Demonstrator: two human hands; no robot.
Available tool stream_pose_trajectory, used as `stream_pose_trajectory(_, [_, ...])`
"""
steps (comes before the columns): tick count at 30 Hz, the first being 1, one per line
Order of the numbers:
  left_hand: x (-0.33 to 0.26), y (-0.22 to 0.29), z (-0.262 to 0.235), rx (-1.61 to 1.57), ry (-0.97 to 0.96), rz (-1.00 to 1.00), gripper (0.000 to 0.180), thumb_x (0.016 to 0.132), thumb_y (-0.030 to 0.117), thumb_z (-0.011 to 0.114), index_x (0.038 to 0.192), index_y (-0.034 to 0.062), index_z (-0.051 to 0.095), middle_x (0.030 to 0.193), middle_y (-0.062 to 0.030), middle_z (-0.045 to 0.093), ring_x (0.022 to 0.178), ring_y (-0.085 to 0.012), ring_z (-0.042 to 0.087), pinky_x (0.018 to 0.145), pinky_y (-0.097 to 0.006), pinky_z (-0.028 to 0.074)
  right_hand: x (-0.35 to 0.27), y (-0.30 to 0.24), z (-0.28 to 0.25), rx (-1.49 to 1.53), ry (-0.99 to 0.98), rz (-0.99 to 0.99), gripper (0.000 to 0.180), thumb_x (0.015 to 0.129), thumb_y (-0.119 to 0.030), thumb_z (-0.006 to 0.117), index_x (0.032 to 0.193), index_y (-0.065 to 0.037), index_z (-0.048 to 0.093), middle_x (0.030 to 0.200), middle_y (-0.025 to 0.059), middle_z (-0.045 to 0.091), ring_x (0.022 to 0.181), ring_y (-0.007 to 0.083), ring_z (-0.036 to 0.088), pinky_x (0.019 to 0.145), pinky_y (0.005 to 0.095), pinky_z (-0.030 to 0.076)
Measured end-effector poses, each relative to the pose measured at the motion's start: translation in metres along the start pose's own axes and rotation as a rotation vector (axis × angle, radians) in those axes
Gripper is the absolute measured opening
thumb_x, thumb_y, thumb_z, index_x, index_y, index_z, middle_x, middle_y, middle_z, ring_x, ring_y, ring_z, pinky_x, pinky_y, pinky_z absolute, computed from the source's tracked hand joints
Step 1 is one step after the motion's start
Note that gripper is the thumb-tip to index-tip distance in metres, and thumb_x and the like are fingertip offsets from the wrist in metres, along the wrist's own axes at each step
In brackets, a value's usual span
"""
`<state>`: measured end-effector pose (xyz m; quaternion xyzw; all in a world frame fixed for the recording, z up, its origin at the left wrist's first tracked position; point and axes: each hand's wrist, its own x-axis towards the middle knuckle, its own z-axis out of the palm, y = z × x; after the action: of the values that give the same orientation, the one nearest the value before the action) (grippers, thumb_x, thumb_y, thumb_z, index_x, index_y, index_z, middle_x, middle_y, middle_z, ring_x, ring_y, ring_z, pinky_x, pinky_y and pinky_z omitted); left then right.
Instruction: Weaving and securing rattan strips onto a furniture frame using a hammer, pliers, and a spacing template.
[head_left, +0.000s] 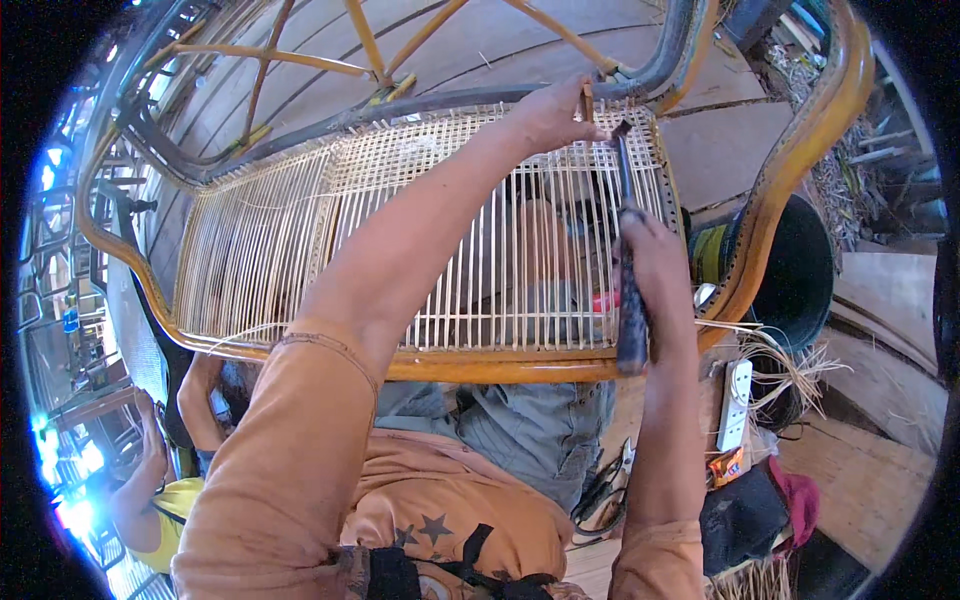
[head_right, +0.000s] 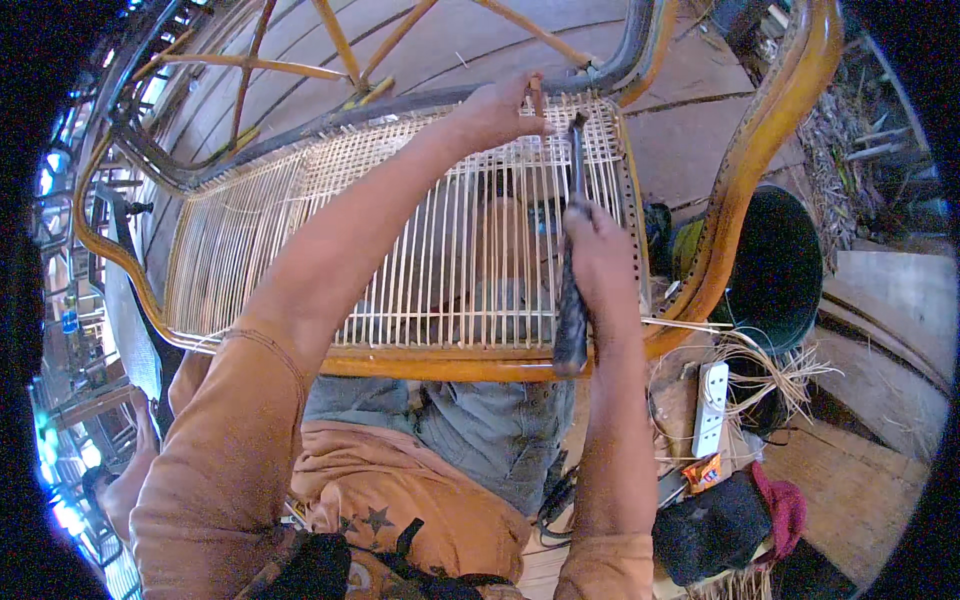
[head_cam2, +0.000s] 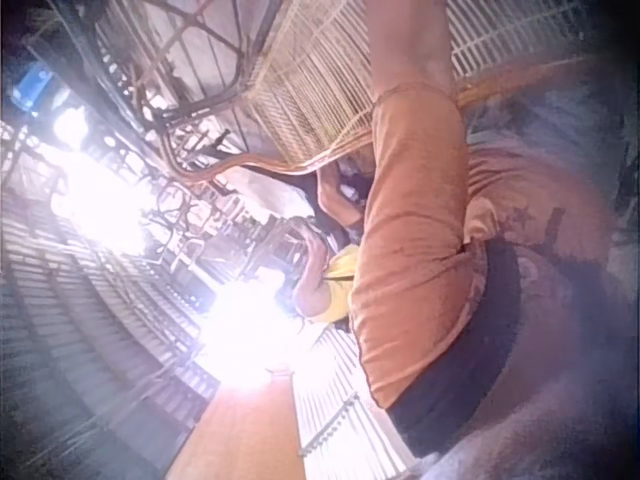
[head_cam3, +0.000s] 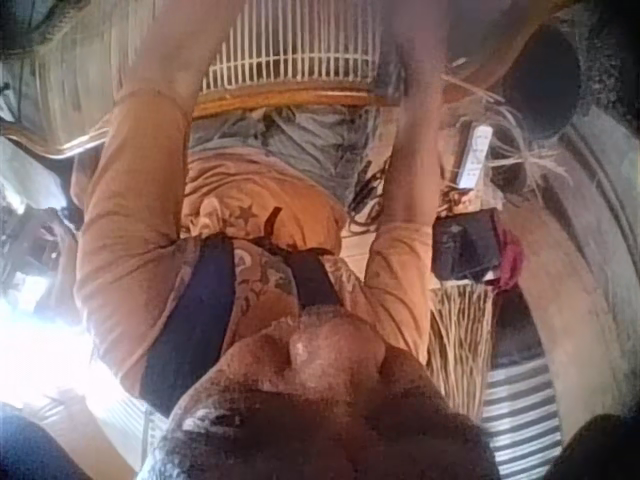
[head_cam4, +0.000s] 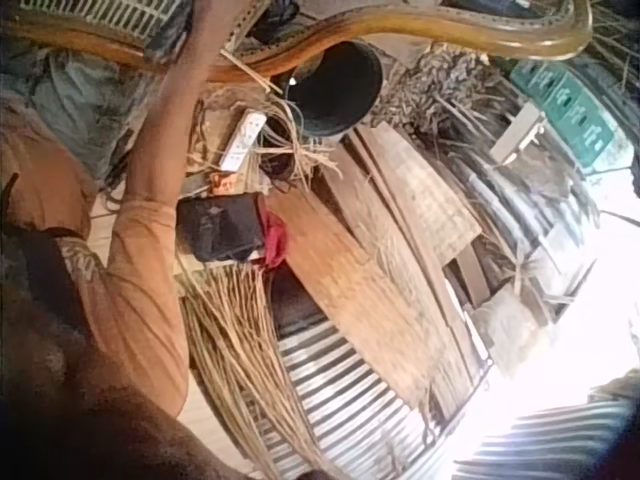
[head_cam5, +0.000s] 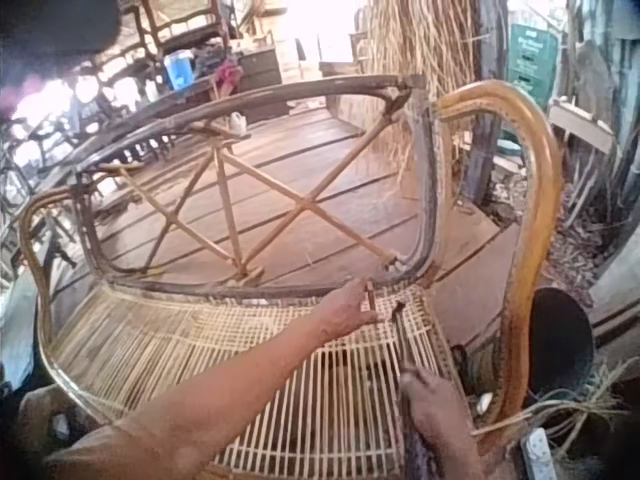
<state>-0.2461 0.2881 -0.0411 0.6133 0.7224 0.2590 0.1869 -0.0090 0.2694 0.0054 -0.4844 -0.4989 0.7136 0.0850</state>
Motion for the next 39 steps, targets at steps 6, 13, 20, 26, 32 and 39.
stream_pose_trajectory(6, [-0.024, 0.017, -0.013, -0.001, -0.082, -0.091, 0.082, 0.071, 0.049, 0.071, 0.131, 0.0057, 0.036, 0.114, -0.0257, 0.056, 0.108, -0.039, 0.054, 0.091, -0.042, 0.043, -0.06, 0.021, 0.004, -0.449, -0.044, -0.148, 0.052, 0.079, -0.02, 0.054, 0.128, -0.005, 0.042, 0.073, 0.0062, 0.053, 0.062, 0.0121, 0.052, 0.056, 0.029, 0.043])
stream_pose_trajectory(13, [-0.025, 0.003, 0.003, -0.124, 0.053, -0.059, 0.082, 0.069, 0.046, 0.073, 0.127, 0.0017, 0.037, 0.118, -0.0236, 0.054, 0.107, -0.0406, 0.053, 0.09, -0.043, 0.043, -0.066, 0.015, 0.041, -0.612, -0.178, -0.152, 0.051, 0.081, -0.013, 0.051, 0.129, -0.003, 0.036, 0.099, 0.0319, 0.057, 0.096, 0.0442, 0.056, 0.084, 0.0486, 0.043])
stream_pose_trajectory(20, [-0.022, 0.008, 0.003, -0.09, 0.005, -0.112, 0.081, 0.068, 0.042, 0.075, 0.128, 0.0016, 0.038, 0.119, -0.0236, 0.054, 0.112, -0.0383, 0.051, 0.093, -0.04, 0.041, -0.036, 0.01, 0.044, -0.622, -0.056, -0.208, 0.053, 0.08, -0.019, 0.052, 0.13, -0.006, 0.039, 0.101, 0.0286, 0.058, 0.097, 0.041, 0.057, 0.085, 0.0446, 0.043])
stream_pose_trajectory(26, [-0.016, -0.003, 0.007, -0.049, 0.025, -0.043, 0.085, 0.068, 0.045, 0.074, 0.13, -0.0006, 0.039, 0.12, -0.0238, 0.053, 0.113, -0.0362, 0.051, 0.094, -0.038, 0.04, -0.016, 0.016, 0.037, -0.572, 0.015, -0.227, 0.044, 0.082, -0.016, 0.053, 0.123, -0.004, 0.042, 0.1, 0.0274, 0.059, 0.097, 0.0411, 0.056, 0.085, 0.0476, 0.044])
stream_pose_trajectory(32, [-0.017, -0.007, 0.004, -0.072, 0.013, -0.062, 0.086, 0.069, 0.044, 0.074, 0.131, -0.0001, 0.035, 0.115, -0.0232, 0.056, 0.108, -0.0349, 0.054, 0.091, -0.038, 0.042, -0.017, 0.013, 0.042, -0.531, 0.025, -0.288, 0.046, 0.082, -0.017, 0.053, 0.125, -0.004, 0.041, 0.099, 0.0276, 0.059, 0.095, 0.0419, 0.057, 0.084, 0.0483, 0.044])
stream_pose_trajectory(39, [-0.06, 0.021, -0.054, -0.758, 0.057, -0.144, 0.085, 0.068, 0.035, 0.077, 0.133, 0.002, 0.034, 0.119, -0.013, 0.053, 0.107, -0.0239, 0.053, 0.092, -0.034, 0.042, -0.081, 0.02, 0.049, -0.542, -0.043, -0.308, 0.049, 0.082, -0.015, 0.053, 0.128, -0.003, 0.038, 0.104, 0.0284, 0.057, 0.097, 0.0434, 0.055, 0.085, 0.0487, 0.043])
